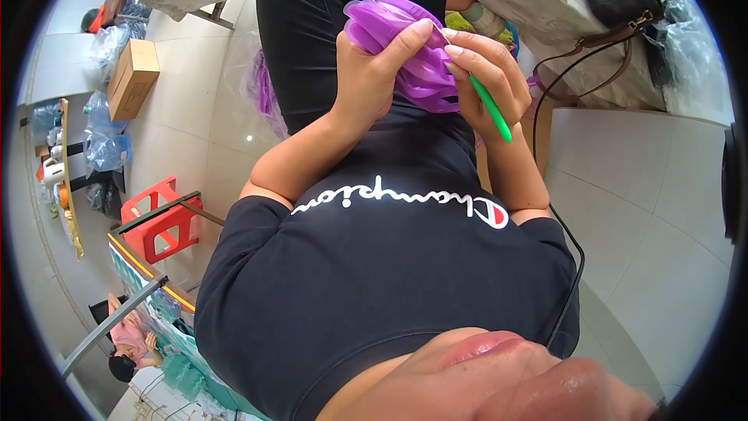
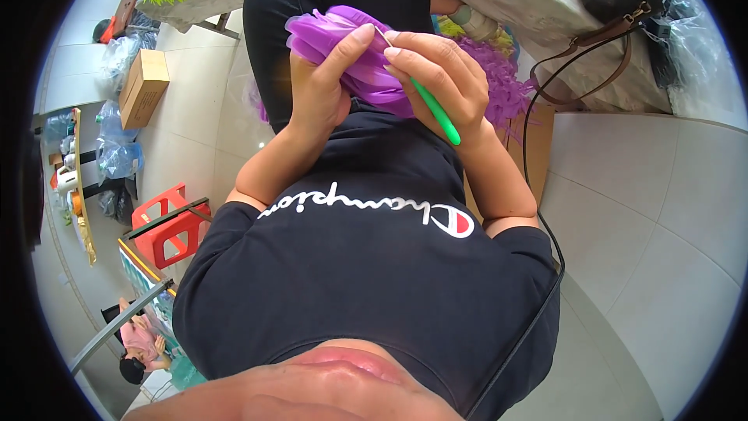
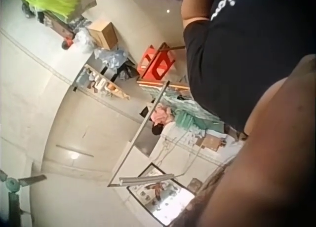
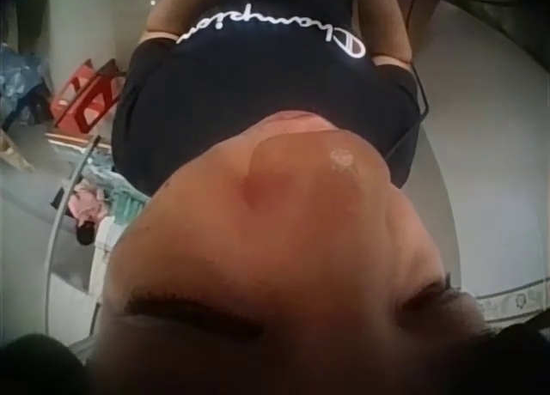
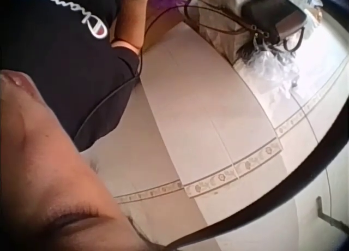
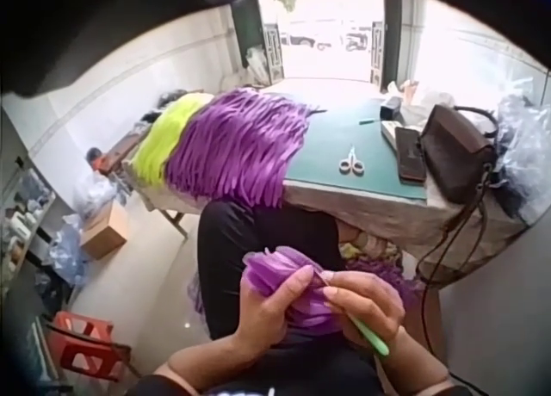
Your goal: Weaving purple plastic strips together using a crochet hook as part of a manufacturing process.
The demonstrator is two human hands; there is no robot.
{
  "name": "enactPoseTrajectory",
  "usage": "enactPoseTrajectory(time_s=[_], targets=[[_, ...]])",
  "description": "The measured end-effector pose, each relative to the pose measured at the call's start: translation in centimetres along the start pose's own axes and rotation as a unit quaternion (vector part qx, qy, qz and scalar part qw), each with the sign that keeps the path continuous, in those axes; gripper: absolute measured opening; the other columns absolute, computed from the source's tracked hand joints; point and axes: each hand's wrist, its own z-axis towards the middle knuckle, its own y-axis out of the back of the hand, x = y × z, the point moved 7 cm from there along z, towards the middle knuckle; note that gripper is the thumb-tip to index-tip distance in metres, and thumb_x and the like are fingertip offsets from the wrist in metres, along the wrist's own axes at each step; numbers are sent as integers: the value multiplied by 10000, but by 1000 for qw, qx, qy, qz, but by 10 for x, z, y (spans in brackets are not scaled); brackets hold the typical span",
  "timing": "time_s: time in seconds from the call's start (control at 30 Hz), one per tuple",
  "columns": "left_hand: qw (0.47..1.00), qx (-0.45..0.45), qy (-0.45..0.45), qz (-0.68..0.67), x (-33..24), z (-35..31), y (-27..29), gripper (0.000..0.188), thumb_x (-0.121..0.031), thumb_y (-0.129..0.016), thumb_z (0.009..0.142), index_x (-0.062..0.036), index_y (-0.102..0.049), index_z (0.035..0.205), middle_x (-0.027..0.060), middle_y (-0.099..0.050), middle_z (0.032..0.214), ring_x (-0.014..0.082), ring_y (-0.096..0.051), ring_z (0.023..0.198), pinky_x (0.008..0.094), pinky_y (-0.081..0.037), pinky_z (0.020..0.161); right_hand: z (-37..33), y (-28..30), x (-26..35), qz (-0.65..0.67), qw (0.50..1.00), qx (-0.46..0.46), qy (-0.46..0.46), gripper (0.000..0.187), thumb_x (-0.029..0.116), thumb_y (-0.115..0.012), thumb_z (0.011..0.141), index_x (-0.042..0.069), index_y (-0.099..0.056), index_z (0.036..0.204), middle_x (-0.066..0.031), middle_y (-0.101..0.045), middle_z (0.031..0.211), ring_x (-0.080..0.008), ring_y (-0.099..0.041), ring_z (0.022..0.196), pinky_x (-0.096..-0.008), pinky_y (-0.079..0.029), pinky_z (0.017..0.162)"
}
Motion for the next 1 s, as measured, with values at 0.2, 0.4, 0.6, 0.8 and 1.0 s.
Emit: enactPoseTrajectory(time_s=[0.2, 0.4, 0.6, 0.8, 1.0], targets=[[997, -32, -40, 63, -9, 2, 6, 147, -134, -668, 884, 11, -685, 867, 58, -691, 753, 86, -641, 658, 205, -495, 599, 4, -5, 8, -31, 998, 35, 44, 204, -18, -706, 784, -10, -635, 975, -177, -680, 927, -296, -679, 822, -355, -562, 742], [991, -34, -72, 112, -11, 4, 8, 188, -167, -663, 897, 9, -689, 834, 37, -681, 706, 64, -619, 621, 197, -477, 560, 3, -6, 8, -39, 997, 45, 53, 207, -14, -715, 764, -4, -648, 959, -169, -680, 932, -297, -678, 824, -353, -565, 742], [987, -33, -88, 128, -11, 4, 6, 186, -158, -667, 897, 14, -685, 830, 44, -688, 716, 61, -619, 619, 197, -479, 559, 6, -5, 7, -77, 995, 51, 36, 185, -1, -720, 753, 12, -654, 926, -138, -669, 905, -271, -657, 782, -327, -542, 687], [960, -9, -157, 233, -19, 2, -1, 136, -115, -668, 892, 20, -676, 879, 58, -699, 733, 75, -640, 642, 202, -492, 580, 9, 1, -18, -55, 949, 181, -252, 71, 41, -674, 832, 6, -653, 891, -78, -632, 803, -159, -578, 687, -244, -457, 630], [990, 32, -27, 133, 3, 5, 0, 163, -139, -712, 861, 19, -678, 885, 54, -701, 754, 74, -639, 655, 210, -497, 600, 6, 13, -55, 133, 901, -5, -414, 90, 53, -617, 912, -24, -588, 879, -61, -621, 798, -99, -556, 759, -217, -454, 709]])
